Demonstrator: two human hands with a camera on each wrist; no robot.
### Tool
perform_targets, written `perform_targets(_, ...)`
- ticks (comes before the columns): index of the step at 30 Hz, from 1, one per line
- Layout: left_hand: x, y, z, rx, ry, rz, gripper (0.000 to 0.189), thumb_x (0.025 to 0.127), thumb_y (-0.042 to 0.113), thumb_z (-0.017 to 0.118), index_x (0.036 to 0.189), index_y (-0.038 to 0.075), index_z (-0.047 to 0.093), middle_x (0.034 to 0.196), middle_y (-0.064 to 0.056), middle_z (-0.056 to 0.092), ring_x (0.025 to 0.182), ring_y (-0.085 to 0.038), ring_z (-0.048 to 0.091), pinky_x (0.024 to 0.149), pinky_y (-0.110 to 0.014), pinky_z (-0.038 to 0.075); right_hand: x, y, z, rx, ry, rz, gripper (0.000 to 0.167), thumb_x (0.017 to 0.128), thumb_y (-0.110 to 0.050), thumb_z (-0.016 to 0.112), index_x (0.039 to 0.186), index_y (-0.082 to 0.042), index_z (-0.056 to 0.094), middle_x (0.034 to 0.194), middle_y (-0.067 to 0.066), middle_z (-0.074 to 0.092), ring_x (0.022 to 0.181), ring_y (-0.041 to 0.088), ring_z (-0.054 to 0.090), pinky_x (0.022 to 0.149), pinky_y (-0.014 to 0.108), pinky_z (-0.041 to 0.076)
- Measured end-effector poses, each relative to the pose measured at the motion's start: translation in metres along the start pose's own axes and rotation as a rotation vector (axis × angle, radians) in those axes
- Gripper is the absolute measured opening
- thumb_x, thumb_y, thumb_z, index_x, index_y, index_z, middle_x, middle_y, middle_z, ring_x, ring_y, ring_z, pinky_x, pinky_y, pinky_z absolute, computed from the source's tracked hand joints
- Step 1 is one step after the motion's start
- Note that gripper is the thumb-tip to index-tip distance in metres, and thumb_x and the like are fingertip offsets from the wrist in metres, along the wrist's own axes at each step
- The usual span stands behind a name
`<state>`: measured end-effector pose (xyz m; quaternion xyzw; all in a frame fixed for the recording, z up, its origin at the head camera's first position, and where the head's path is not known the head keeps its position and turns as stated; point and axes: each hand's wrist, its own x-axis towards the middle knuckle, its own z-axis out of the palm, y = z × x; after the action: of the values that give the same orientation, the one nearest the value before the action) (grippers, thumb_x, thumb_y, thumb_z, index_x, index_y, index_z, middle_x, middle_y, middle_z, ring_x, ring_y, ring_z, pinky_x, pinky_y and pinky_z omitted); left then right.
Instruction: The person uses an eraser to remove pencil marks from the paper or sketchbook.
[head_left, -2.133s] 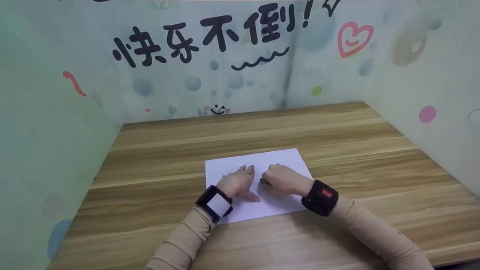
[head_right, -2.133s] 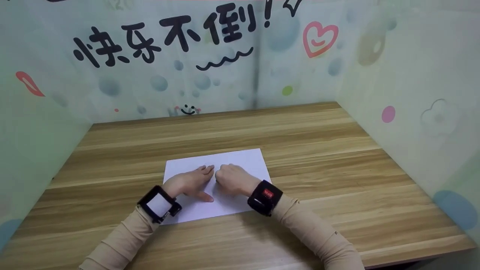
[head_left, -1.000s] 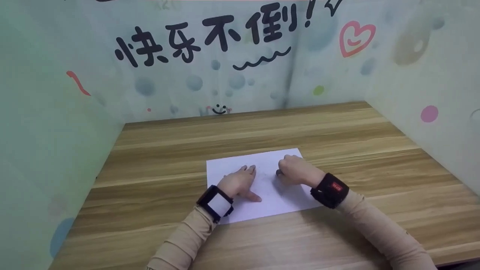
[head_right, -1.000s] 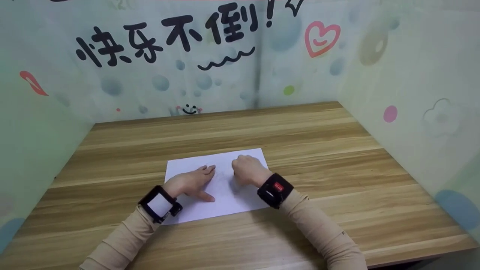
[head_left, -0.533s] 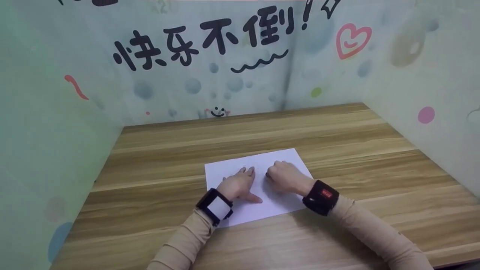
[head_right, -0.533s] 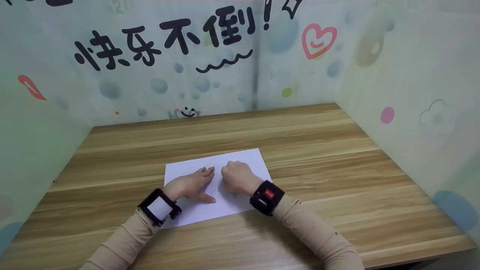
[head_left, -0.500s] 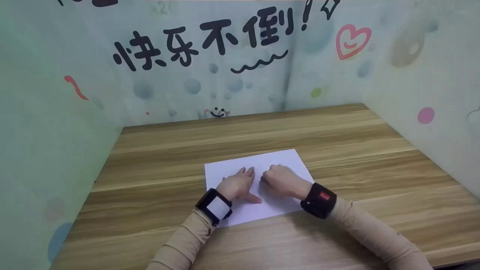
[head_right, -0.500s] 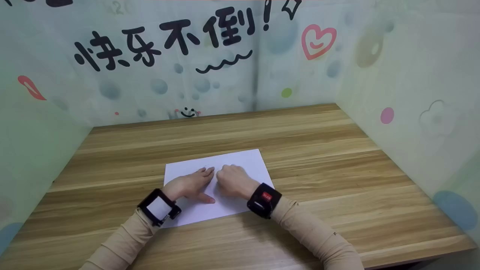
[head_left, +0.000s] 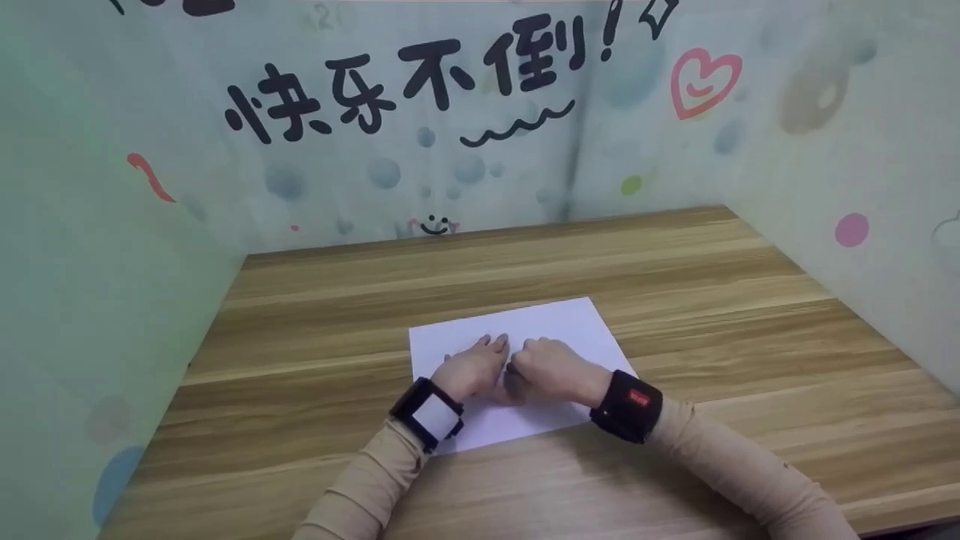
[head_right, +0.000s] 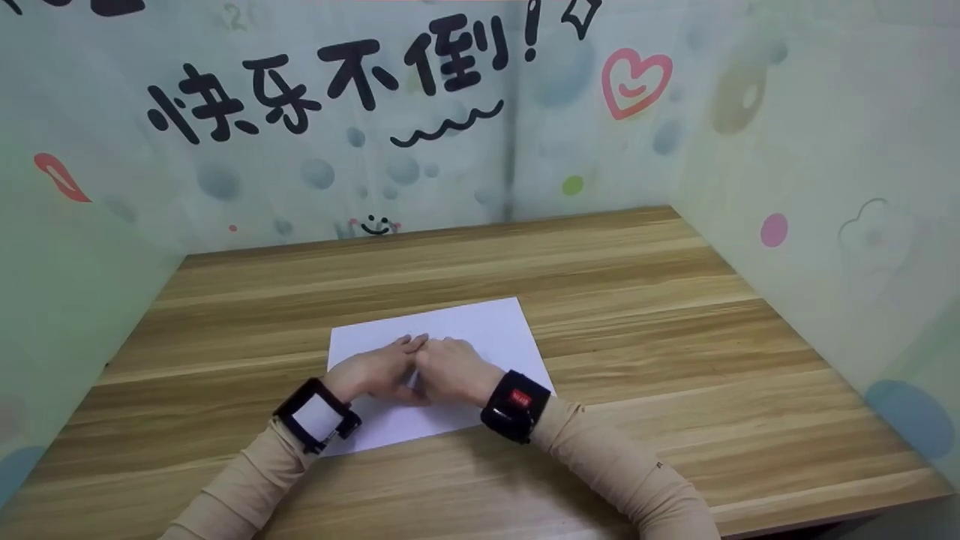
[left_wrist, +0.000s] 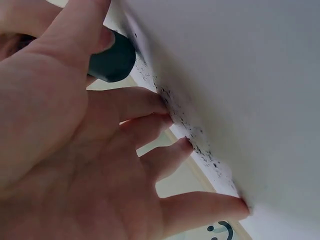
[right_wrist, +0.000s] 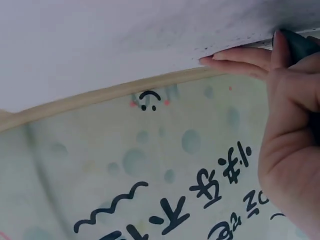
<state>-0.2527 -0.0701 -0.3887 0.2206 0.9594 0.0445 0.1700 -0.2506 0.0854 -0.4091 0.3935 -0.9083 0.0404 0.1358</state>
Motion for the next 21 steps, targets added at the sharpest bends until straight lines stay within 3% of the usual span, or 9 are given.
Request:
perform_targets(6, 0.000, -0.004, 0.000, 0.013, -0.032, 0.023, 0.095, 0.083, 0.052, 0.066, 0.153, 0.009, 0.017, 0.161, -0.004, 0.014, 0.150, -0.024, 0.012, 0.108, -0.068, 0.027, 0.000, 0.024, -0.005, -0.034, -0.034, 0.164, 0.020, 0.084, -0.010, 0.064, 0.067, 0.000, 0.064, 0.061, 0.015, 0.060, 0.053, 0.027, 0.056, 0.048, 0.042, 0.051)
perform_targets(10, 0.003, -0.009, -0.001, 0.014, -0.044, 0.063, 0.095, 0.083, 0.051, 0.066, 0.152, 0.007, 0.017, 0.161, -0.007, 0.014, 0.150, -0.025, 0.012, 0.111, -0.065, 0.026, -0.006, 0.058, -0.012, 0.046, -0.039, 0.249, 0.026, 0.087, -0.012, 0.063, 0.063, -0.002, 0.063, 0.060, 0.013, 0.061, 0.052, 0.025, 0.057, 0.048, 0.038, 0.051)
perform_targets(14, 0.005, -0.016, -0.002, 0.016, -0.046, 0.100, 0.094, 0.084, 0.050, 0.066, 0.151, 0.004, 0.019, 0.161, -0.008, 0.015, 0.149, -0.026, 0.012, 0.119, -0.052, 0.023, -0.021, 0.095, -0.022, 0.087, -0.094, 0.409, 0.030, 0.088, -0.010, 0.058, 0.060, -0.001, 0.057, 0.062, 0.015, 0.059, 0.054, 0.025, 0.056, 0.052, 0.040, 0.052)
perform_targets(16, 0.005, -0.019, -0.003, 0.013, -0.048, 0.114, 0.094, 0.084, 0.050, 0.065, 0.151, 0.004, 0.020, 0.161, -0.009, 0.016, 0.149, -0.027, 0.013, 0.121, -0.044, 0.020, -0.031, 0.111, -0.026, 0.039, -0.129, 0.511, 0.025, 0.087, -0.008, 0.056, 0.065, 0.004, 0.058, 0.069, 0.020, 0.059, 0.059, 0.031, 0.059, 0.056, 0.046, 0.055)
perform_targets(19, 0.008, -0.024, -0.004, 0.017, -0.038, 0.138, 0.089, 0.086, 0.052, 0.061, 0.149, 0.001, 0.025, 0.159, -0.013, 0.021, 0.148, -0.029, 0.018, 0.122, -0.039, 0.019, -0.046, 0.126, -0.031, -0.064, -0.190, 0.603, 0.019, 0.085, -0.005, 0.055, 0.074, 0.010, 0.061, 0.079, 0.028, 0.062, 0.066, 0.038, 0.064, 0.060, 0.052, 0.057)
perform_targets(21, 0.011, -0.029, -0.005, 0.009, 0.004, 0.163, 0.079, 0.088, 0.051, 0.060, 0.142, -0.002, 0.039, 0.148, -0.018, 0.041, 0.140, -0.031, 0.037, 0.117, -0.040, 0.031, -0.053, 0.130, -0.035, -0.075, -0.266, 0.648, 0.020, 0.086, -0.008, 0.054, 0.074, 0.008, 0.061, 0.079, 0.025, 0.063, 0.067, 0.035, 0.063, 0.058, 0.050, 0.056)
